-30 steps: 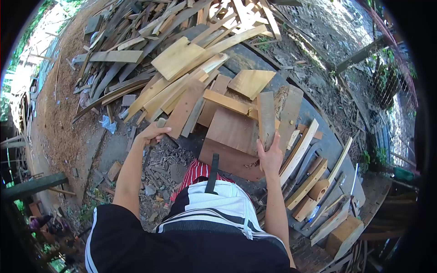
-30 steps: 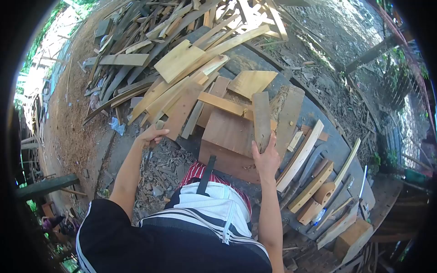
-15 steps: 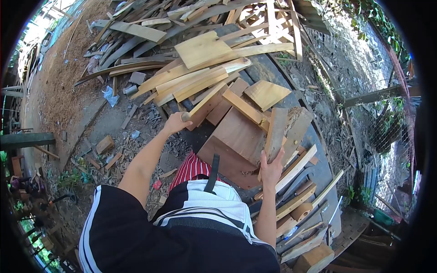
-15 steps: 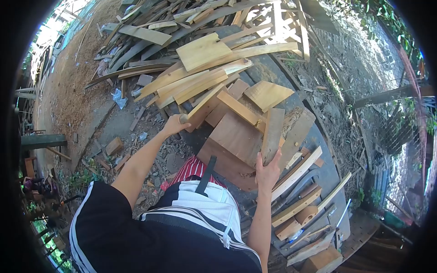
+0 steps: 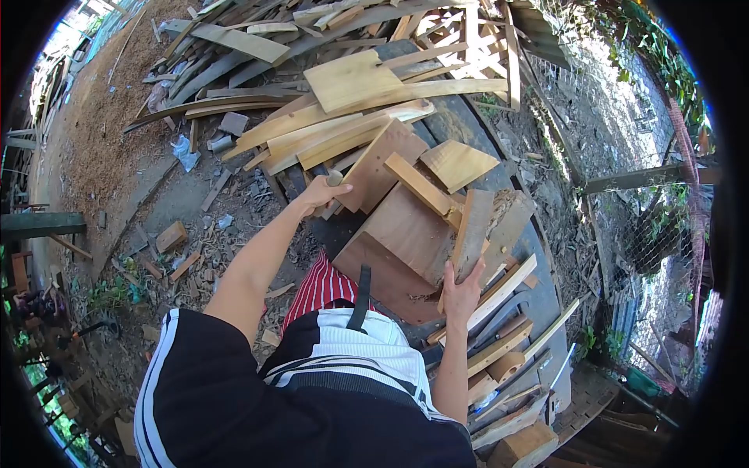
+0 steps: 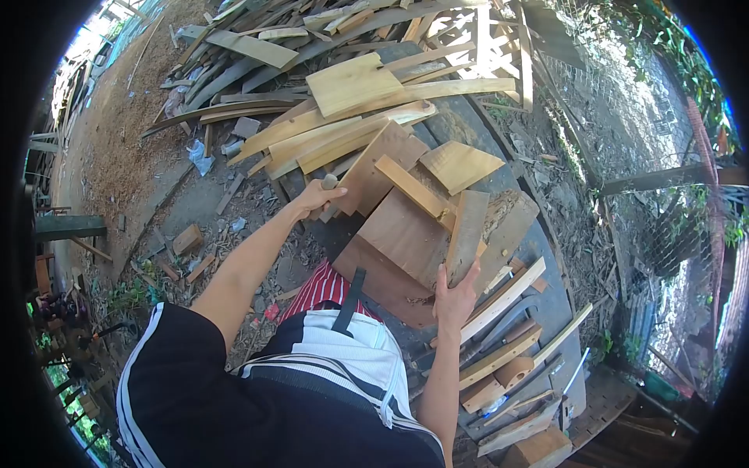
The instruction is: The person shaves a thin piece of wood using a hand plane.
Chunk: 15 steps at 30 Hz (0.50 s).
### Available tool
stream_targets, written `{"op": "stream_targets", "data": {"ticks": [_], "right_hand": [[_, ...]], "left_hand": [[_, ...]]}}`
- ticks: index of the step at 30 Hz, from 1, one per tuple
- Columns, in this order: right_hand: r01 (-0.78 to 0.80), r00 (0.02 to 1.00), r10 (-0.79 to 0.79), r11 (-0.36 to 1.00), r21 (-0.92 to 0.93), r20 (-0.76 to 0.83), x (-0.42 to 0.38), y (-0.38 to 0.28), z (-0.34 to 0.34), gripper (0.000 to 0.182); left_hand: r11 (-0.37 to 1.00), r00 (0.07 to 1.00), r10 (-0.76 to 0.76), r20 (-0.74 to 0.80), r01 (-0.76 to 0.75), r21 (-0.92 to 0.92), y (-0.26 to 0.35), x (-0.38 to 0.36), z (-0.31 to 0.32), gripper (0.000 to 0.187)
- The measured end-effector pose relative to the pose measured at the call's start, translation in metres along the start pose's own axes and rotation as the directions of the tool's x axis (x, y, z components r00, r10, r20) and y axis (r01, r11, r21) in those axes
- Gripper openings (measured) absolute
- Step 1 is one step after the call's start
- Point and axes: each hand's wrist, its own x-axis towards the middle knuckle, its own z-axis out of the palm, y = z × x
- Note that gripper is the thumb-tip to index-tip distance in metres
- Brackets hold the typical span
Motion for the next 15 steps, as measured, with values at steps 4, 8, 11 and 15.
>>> {"op": "stream_targets", "data": {"ticks": [4,8,11,15], "right_hand": [[-0.009,1.0,0.009,0.999,-0.034,0.011,0.001,-0.001,-0.002,0.074],[0.027,0.999,-0.029,0.996,-0.082,-0.028,0.001,0.002,0.001,0.069],[0.038,0.998,-0.041,0.996,-0.077,-0.044,0.001,0.005,0.005,0.069],[0.04,0.998,-0.042,0.998,-0.041,-0.047,0.002,0.005,0.008,0.07]], "left_hand": [[0.998,0.995,-0.022,0.095,0.016,0.064,-0.004,0.021,0.019,0.034],[0.864,0.97,0.237,-0.055,-0.185,0.469,-0.024,0.04,0.036,0.044],[0.668,0.919,0.387,-0.072,-0.226,0.709,-0.009,0.027,0.043,0.056],[0.564,0.97,0.217,-0.106,-0.036,0.825,0.011,-0.002,0.067,0.081]]}}
